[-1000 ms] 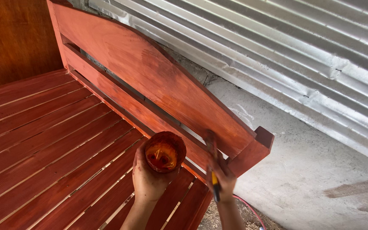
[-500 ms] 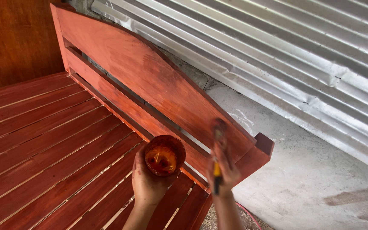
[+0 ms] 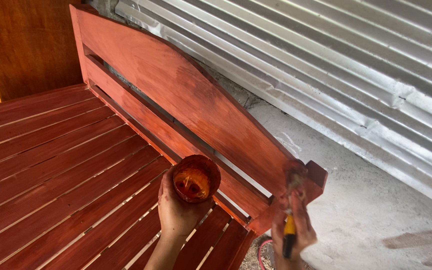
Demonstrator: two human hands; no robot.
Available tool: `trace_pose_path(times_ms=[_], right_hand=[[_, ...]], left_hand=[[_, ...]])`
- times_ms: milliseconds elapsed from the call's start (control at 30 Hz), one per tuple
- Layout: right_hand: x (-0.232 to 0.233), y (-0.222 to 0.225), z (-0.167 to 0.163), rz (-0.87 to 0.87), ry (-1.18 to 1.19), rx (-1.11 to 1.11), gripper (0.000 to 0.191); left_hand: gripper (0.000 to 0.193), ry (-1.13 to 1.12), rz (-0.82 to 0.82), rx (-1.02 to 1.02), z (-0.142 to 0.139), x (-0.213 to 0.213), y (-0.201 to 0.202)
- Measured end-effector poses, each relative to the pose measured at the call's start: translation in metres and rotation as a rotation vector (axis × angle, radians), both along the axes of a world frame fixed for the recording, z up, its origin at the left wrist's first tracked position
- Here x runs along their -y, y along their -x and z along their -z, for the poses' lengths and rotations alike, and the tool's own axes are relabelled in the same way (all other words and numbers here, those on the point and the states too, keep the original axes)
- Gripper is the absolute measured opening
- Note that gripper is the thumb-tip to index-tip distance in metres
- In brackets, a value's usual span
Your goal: The person applies reddish-brown stain to a wooden bench using a brush. They repeatedly dip the brush into a small container of stain and coat the bench's slats and frame, working along the length of the bench.
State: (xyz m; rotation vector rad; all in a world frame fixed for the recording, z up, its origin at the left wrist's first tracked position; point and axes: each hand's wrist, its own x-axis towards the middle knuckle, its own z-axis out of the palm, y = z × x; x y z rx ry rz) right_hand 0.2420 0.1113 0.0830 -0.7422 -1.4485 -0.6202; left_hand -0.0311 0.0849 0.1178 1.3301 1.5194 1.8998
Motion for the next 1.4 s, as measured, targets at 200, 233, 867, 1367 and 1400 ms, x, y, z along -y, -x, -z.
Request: trace_pose_path(times_ms=[200,233,867,1367,1400], right_hand=[[-0.063,0.088,-0.029,0.059,0.012,0.066,0.029],[-0.071,0.104,-0.038,0.048,0.032,0.066,0.029],[-0.228,0.330,-0.129,0.122,0.148,0.452,0.060],[-0.096,0.113,0.002,0.012,0.133,0.114,0.035],[-0.116,0.133,-0.002,0.011,0.073,0.107,0.035]], left_hand=[[0.103,-0.023,-0.105,-0.055,-0.007,-0.014,0.021],[0.104,-0.047,-0.130,-0.046,-0.007,-0.015,0.026],[0.097,0.003,-0.373,-0.008,0.005,-0.011,0.123],[0.097,0.026,-0.228,0.034,0.002,-0.032,0.104],[0.096,0.012,-0.223,0.052,0.002,-0.032,0.105]])
